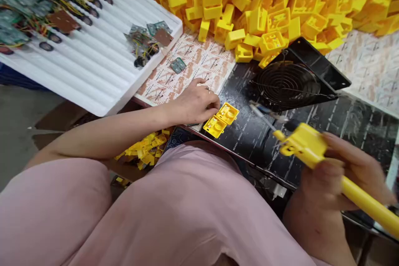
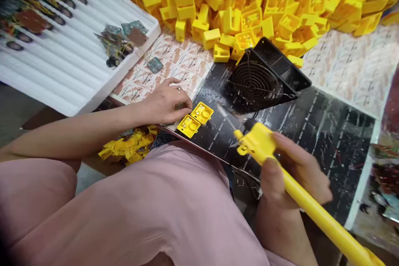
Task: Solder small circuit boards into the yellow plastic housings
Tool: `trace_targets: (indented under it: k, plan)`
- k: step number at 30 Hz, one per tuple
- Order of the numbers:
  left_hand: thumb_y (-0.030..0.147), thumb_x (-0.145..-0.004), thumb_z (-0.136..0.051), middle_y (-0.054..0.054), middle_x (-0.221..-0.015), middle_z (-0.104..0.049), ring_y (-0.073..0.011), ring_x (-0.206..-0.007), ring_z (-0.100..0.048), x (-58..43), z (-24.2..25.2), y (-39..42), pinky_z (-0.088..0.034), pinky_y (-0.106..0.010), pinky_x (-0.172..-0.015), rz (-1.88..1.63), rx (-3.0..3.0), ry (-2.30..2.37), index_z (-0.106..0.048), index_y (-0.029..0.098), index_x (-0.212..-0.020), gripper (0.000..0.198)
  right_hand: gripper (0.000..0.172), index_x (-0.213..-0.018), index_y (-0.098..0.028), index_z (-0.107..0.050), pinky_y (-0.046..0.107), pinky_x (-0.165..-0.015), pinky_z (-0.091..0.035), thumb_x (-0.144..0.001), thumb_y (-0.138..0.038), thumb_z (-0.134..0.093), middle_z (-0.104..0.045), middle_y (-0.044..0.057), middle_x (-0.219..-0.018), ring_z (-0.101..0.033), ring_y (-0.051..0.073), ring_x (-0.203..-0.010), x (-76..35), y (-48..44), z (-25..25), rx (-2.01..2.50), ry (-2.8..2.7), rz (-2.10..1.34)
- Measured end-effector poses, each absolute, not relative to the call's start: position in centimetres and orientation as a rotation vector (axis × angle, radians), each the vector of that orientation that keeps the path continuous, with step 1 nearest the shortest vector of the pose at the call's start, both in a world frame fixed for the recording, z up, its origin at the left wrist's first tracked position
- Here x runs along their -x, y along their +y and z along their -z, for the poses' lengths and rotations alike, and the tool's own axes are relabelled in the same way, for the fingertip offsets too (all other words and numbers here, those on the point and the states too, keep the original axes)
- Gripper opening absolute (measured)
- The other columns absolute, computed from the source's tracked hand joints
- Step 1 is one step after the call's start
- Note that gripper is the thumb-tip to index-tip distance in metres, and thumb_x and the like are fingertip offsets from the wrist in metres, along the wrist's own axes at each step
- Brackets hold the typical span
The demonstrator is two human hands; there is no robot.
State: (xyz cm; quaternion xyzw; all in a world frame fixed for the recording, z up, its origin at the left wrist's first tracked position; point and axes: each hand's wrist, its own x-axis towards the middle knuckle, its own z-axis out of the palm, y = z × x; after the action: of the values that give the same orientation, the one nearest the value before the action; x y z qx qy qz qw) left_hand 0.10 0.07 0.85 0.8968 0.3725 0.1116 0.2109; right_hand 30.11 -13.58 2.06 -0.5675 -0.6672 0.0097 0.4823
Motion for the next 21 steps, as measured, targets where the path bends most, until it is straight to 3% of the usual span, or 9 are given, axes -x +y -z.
trace_targets:
  k: [2, 6, 9, 13, 17, 21]
  plan:
    - [0.025, -0.091, -0.055, -0.002, -0.079, -0.077, -0.0185, -0.079, -0.068, -0.4, -1.2, -0.1, -0.035, -0.053, -0.120, -0.297, -2.523, 1.035, -0.078, 0.020, -0.091, 0.023, 0.049, -0.135, -0.039, -0.072, 0.031, -0.048, -0.053, -0.088, -0.027, -0.075, -0.081, 0.000, -0.100, -0.071, 0.018, -0.062, -29.7, -13.4, -1.6, 1.281, -1.702, -0.014]
    - [0.026, -0.094, -0.052, -0.003, -0.085, -0.077, -0.0199, -0.085, -0.068, -1.1, -1.3, -0.1, -0.040, -0.051, -0.115, -0.307, -2.653, 1.000, -0.078, 0.021, -0.090, 0.026, 0.069, -0.142, -0.029, -0.066, 0.027, -0.058, -0.062, -0.078, -0.011, -0.085, -0.081, 0.001, -0.098, -0.075, 0.017, -0.071, -28.9, -13.6, -2.1, 1.108, -1.871, -0.131]
    - [0.025, -0.099, -0.045, -0.004, -0.087, -0.077, -0.0224, -0.091, -0.068, -1.3, -0.9, -0.2, -0.044, -0.051, -0.110, -0.294, -2.807, 0.988, -0.078, 0.022, -0.084, 0.036, 0.053, -0.125, -0.019, -0.069, 0.023, -0.059, -0.062, -0.076, -0.007, -0.088, -0.080, 0.003, -0.090, -0.076, 0.015, -0.073, -28.5, -13.6, -2.2, 1.065, -1.954, -0.203]
    - [0.022, -0.100, -0.041, -0.004, -0.081, -0.075, -0.0220, -0.087, -0.068, -1.3, -1.0, -0.4, -0.047, -0.051, -0.106, -0.265, -2.933, 0.943, -0.078, 0.022, -0.083, 0.041, 0.033, -0.098, -0.017, -0.067, 0.019, -0.058, -0.060, -0.076, -0.010, -0.090, -0.076, 0.000, -0.079, -0.074, 0.013, -0.068, -28.1, -13.2, -2.4, 1.021, -1.996, -0.241]
    - [0.024, -0.100, -0.041, -0.004, -0.076, -0.073, -0.0207, -0.079, -0.066, -1.6, -1.6, -0.2, -0.049, -0.051, -0.105, -0.161, -2.966, 0.922, -0.077, 0.019, -0.084, 0.040, 0.024, -0.095, -0.018, -0.065, 0.017, -0.058, -0.057, -0.083, -0.013, -0.085, -0.076, 0.002, -0.078, -0.074, 0.012, -0.068, -27.8, -12.8, -2.8, 1.013, -2.057, -0.204]
    - [0.025, -0.100, -0.041, -0.005, -0.073, -0.070, -0.0210, -0.078, -0.066, -1.9, -1.9, -0.1, -0.053, -0.049, -0.102, -0.101, -3.029, 0.909, -0.075, 0.018, -0.082, 0.040, 0.027, -0.097, -0.018, -0.065, 0.019, -0.062, -0.059, -0.082, -0.012, -0.087, -0.076, 0.001, -0.080, -0.074, 0.012, -0.070, -27.6, -12.5, -3.1, 0.981, -2.098, -0.235]
